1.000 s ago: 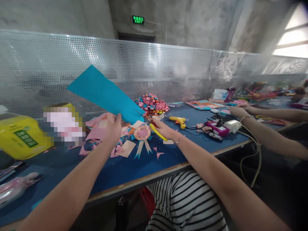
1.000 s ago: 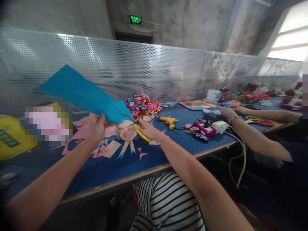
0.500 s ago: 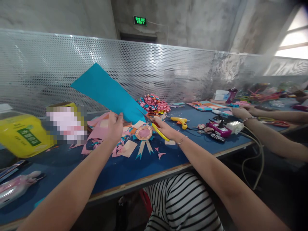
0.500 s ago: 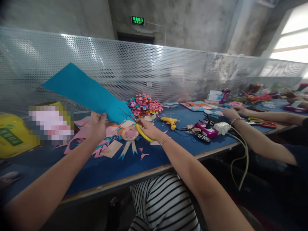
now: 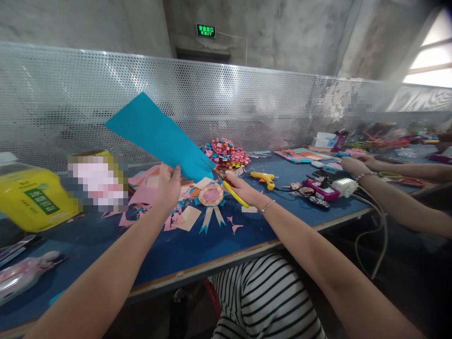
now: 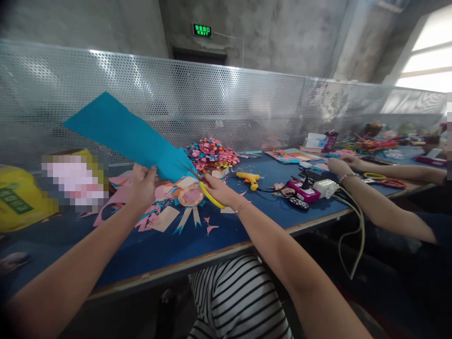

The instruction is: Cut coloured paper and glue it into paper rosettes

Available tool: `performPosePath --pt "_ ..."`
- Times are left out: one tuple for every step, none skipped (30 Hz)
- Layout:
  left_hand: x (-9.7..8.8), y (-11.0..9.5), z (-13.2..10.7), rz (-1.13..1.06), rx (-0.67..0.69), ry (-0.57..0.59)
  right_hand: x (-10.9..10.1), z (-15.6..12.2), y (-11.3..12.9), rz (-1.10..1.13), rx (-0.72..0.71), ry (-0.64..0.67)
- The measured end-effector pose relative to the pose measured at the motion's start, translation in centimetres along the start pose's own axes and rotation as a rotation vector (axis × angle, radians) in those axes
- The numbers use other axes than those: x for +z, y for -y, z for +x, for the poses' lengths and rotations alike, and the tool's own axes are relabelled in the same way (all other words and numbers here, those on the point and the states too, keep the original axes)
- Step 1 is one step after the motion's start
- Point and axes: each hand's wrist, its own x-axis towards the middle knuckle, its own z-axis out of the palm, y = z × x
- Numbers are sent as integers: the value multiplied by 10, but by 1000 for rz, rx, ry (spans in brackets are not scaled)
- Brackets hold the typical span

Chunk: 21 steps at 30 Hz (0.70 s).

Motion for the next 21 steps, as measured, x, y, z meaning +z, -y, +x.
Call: performPosePath --pt "2 -4 -1 -27 -23 2 0 0 0 -6 1 -1" --pt "3 -7 -2 -52 -45 2 0 0 0 -13 3 -3" --pt "4 -9 -2 -70 -61 -2 0 0 0 -20 6 -4" --pt "5 -11 -2 -78 -70 -5 0 0 0 -25 8 -4" --pt "5 -12 -2 -81 -78 -11 0 0 0 -27 8 -3" --pt "5 -13 -2 -81 -88 -17 0 0 0 -29 7 0" --pt "5 -14 -2 -80 -99 -17 0 0 0 -32 5 3" --pt "5 -15 -2 -80 -104 -18 0 0 0 -32 2 6" --pt "5 -15 -2 -82 -105 -15 -1 0 0 -34 0 9" --pt "5 -15 -2 -83 -106 -12 -1 0 0 -35 2 10" --pt "5 -15 -2 -85 -106 -11 -1 0 0 -37 4 12" --pt "5 -15 -2 -86 -107 -10 -1 0 0 -39 7 14" --pt "4 -15 -2 -86 -108 -12 -1 0 1 -40 8 16" --pt "4 -15 -3 -86 -102 -15 -1 0 1 -43 8 17" --pt "4 -14 -3 -86 -88 -18 -1 0 1 -45 6 17" --pt "4 -14 -3 -86 -73 -22 -1 0 1 -46 4 17" --pt "4 -14 -3 -85 -62 -22 -1 0 2 -48 3 16" --pt "5 -15 -3 -81 -59 -19 -1 0 2 -51 4 13" --pt "5 -15 -3 -76 -65 -17 -2 1 2 -55 7 11" --pt "5 -16 -3 -72 -78 -17 -2 1 2 -60 11 10" --pt "5 -16 -3 -69 -87 -20 -2 1 1 -64 14 11"
